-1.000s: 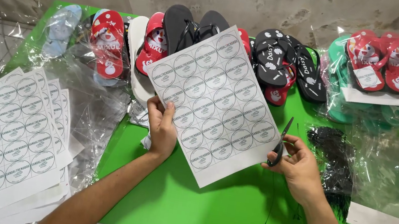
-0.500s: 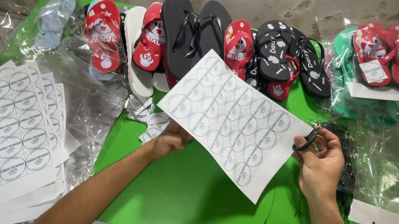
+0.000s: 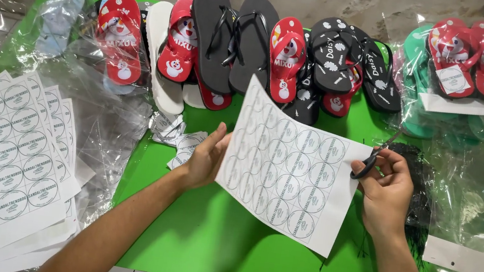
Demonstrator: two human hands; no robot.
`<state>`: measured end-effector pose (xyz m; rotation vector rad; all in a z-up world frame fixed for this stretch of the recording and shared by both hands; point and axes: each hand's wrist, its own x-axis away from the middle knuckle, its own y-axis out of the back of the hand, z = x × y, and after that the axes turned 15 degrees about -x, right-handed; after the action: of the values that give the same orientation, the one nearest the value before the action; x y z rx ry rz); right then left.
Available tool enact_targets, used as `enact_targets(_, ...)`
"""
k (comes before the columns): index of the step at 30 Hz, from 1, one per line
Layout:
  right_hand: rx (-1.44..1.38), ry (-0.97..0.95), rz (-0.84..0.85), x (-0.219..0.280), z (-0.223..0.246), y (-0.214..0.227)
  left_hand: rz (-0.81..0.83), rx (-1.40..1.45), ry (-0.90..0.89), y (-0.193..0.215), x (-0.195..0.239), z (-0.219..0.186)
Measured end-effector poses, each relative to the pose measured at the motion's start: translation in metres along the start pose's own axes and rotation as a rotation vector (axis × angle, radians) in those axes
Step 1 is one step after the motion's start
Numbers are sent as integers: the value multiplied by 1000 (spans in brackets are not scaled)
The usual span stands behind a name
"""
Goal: Cutting out circular labels from a printed sheet using scissors on a workspace with packaged flip-flops.
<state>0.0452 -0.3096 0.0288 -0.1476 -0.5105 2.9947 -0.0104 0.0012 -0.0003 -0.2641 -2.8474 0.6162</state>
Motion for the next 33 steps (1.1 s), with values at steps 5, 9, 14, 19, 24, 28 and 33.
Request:
enact_targets(5,-33,-25,43,0,1,2,99,-80,50,13,-3,9)
enact_targets(9,-18,-31,73,-5,-6,12,187,-117,70,13,-7,5)
enact_targets(14,-7,-64,110,-8,-17,16,252,-141,191,5,3,-15)
enact_targets(19,14,-89,157,-1,-13,5,311,-175,303,8,11,-28)
enact_targets(24,23,-94,209,2,-14,4,526,-415,226,14,2,-32)
enact_targets(28,27,-90,219,7,-4,-2,573,-500,239,-10,14,-62)
enact_targets(33,16,-84,231,9,-3,-1,581,-770,263,-13,14,-73)
